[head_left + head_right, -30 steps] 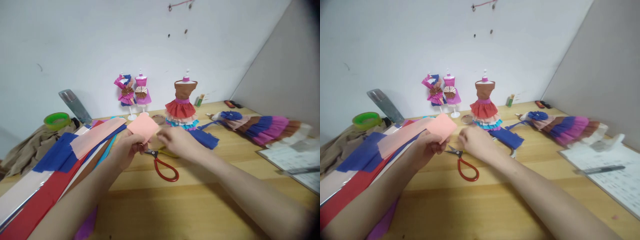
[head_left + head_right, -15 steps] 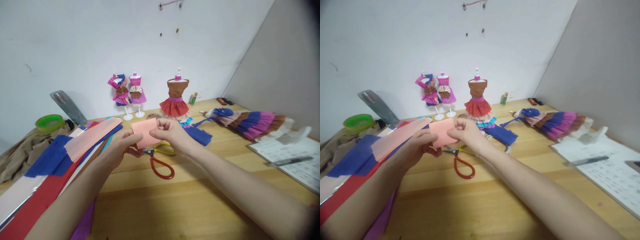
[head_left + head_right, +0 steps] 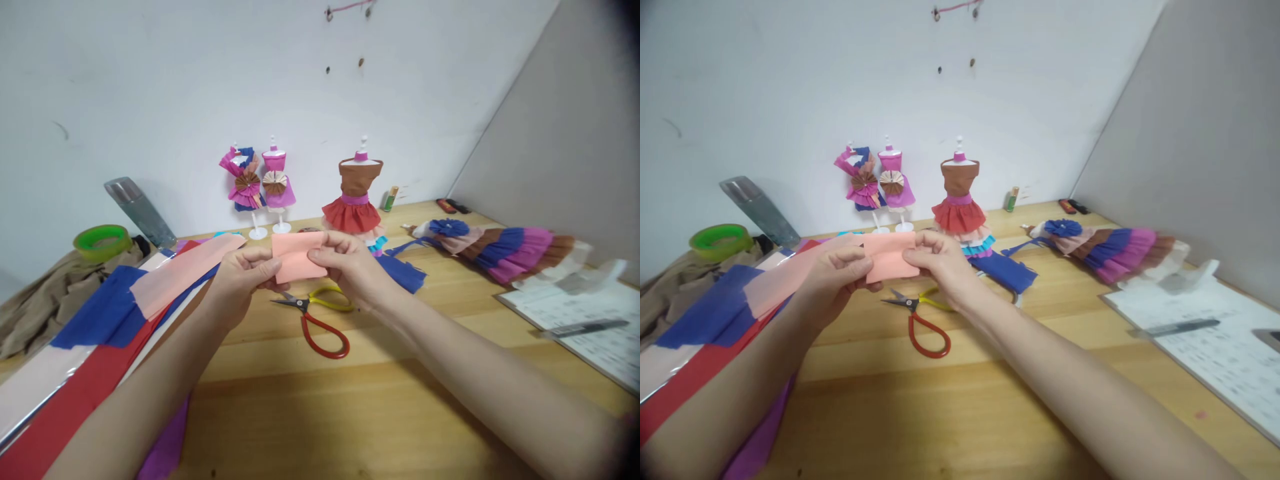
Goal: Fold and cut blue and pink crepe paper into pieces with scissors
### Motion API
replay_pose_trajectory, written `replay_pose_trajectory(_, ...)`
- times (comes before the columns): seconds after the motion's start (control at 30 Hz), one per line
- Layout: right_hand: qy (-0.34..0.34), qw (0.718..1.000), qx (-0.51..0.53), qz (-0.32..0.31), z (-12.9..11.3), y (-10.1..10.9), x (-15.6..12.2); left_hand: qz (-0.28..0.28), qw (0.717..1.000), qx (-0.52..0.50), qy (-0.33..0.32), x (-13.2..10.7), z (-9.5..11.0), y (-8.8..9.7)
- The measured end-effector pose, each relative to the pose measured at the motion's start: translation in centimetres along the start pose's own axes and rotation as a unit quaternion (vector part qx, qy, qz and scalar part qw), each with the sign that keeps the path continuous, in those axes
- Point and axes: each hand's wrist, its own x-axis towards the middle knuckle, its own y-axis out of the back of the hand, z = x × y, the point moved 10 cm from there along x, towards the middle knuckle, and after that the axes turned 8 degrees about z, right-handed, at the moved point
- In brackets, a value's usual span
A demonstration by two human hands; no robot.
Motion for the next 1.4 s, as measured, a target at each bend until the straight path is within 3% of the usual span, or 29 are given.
replay_pose_trajectory(0.3, 0.000, 0.998, 0.055, -0.015, 0.0, -0.2, 0.2, 0.051, 0.997, -0.034, -0.044, 0.3, 0.8, 0.9)
replay_pose_trajectory(0.47, 0.019, 0.998, 0.049, -0.027, -0.7, -0.5, 0.0, 0.046, 0.994, -0.061, -0.074, 0.1, 1.6, 0.8)
replay_pose_trajectory(0.73, 0.169, 0.976, -0.139, -0.007, -3.9, 0.1, -0.7, 0.011, 0.998, -0.047, -0.036, 0.3, 1.1, 1.0)
replay_pose_trajectory(1.0, 0.218, 0.951, -0.215, -0.042, -4.9, -1.0, -1.5, -0.044, 0.994, 0.091, 0.032, -0.7, -0.5, -0.7)
replay_pose_trajectory(1.2, 0.167, 0.969, -0.178, -0.040, -3.6, -0.5, -1.2, -0.001, 0.995, 0.097, 0.010, -0.8, 0.4, -0.6)
replay_pose_trajectory(1.4, 0.100, 0.970, -0.217, -0.044, -2.0, -1.8, -1.4, 0.008, 0.990, 0.138, 0.000, -1.0, 0.6, -0.9)
